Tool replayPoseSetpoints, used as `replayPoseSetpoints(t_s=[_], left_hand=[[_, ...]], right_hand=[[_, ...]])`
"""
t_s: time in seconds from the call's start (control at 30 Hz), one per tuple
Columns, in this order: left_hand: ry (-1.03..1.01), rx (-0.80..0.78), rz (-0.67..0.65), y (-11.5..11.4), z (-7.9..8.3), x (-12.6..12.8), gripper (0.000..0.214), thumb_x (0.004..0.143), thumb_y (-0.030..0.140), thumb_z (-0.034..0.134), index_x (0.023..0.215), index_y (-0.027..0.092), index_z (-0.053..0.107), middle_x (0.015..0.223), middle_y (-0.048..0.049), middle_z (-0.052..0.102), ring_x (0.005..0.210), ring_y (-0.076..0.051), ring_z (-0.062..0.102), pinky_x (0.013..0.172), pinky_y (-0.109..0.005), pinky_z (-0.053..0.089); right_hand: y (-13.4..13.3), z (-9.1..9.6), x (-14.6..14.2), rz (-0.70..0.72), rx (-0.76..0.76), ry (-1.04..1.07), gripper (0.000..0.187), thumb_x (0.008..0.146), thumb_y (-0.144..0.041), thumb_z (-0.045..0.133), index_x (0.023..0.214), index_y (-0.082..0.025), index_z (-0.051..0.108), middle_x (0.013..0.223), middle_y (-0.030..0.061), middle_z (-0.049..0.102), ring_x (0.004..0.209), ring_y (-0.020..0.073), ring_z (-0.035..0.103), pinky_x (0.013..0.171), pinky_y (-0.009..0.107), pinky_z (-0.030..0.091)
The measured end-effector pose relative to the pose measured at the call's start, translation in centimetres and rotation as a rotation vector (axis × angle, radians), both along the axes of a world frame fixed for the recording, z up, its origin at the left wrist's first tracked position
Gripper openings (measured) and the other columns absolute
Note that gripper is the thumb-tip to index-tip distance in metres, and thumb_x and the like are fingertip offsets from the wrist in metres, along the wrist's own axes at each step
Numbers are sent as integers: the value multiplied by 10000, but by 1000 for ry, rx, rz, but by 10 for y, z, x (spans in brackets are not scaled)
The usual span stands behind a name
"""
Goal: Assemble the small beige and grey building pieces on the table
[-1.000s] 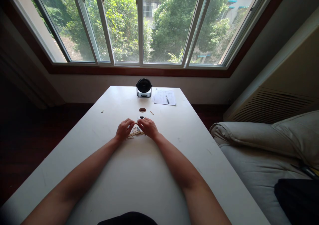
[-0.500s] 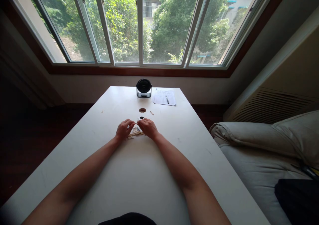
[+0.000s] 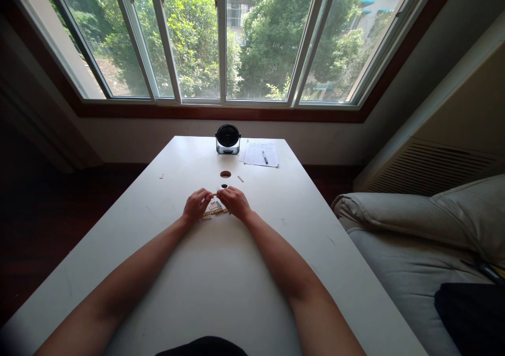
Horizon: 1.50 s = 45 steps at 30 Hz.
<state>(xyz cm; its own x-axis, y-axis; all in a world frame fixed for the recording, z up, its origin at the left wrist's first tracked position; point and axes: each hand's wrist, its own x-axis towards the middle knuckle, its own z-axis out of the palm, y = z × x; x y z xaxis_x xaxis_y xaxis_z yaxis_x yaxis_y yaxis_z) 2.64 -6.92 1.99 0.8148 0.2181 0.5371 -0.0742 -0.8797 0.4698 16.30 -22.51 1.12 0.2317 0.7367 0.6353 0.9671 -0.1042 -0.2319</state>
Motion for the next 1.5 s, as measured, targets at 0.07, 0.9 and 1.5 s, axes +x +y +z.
replayPoseSetpoints(t_s=[0.07, 0.9, 1.5], left_hand=[[-7, -7, 3, 0, 0, 0, 304, 1016, 380, 431, 899, 220, 662, 863, -43, 638, 797, -176, 601, 742, -299, 450], [-15, -16, -5, 0, 1, 0, 274, 1014, 368, 439, 956, 233, 670, 906, -49, 651, 829, -182, 612, 771, -307, 461], [-15, -89, 32, 2, -5, 3, 315, 1017, 345, 403, 878, 219, 656, 853, -39, 654, 781, -178, 613, 736, -302, 470]], right_hand=[[0, 0, 0, 1, -6, -6, 154, 1008, -311, 532, 972, -231, 659, 821, 49, 658, 813, 189, 579, 748, 293, 420], [0, -1, 0, -7, -13, -10, 213, 1019, -331, 503, 911, -223, 652, 808, 51, 654, 810, 188, 564, 750, 299, 411], [0, -5, 3, -3, 28, 31, 121, 988, -258, 547, 1031, -228, 656, 908, 61, 696, 861, 200, 601, 772, 313, 453]])
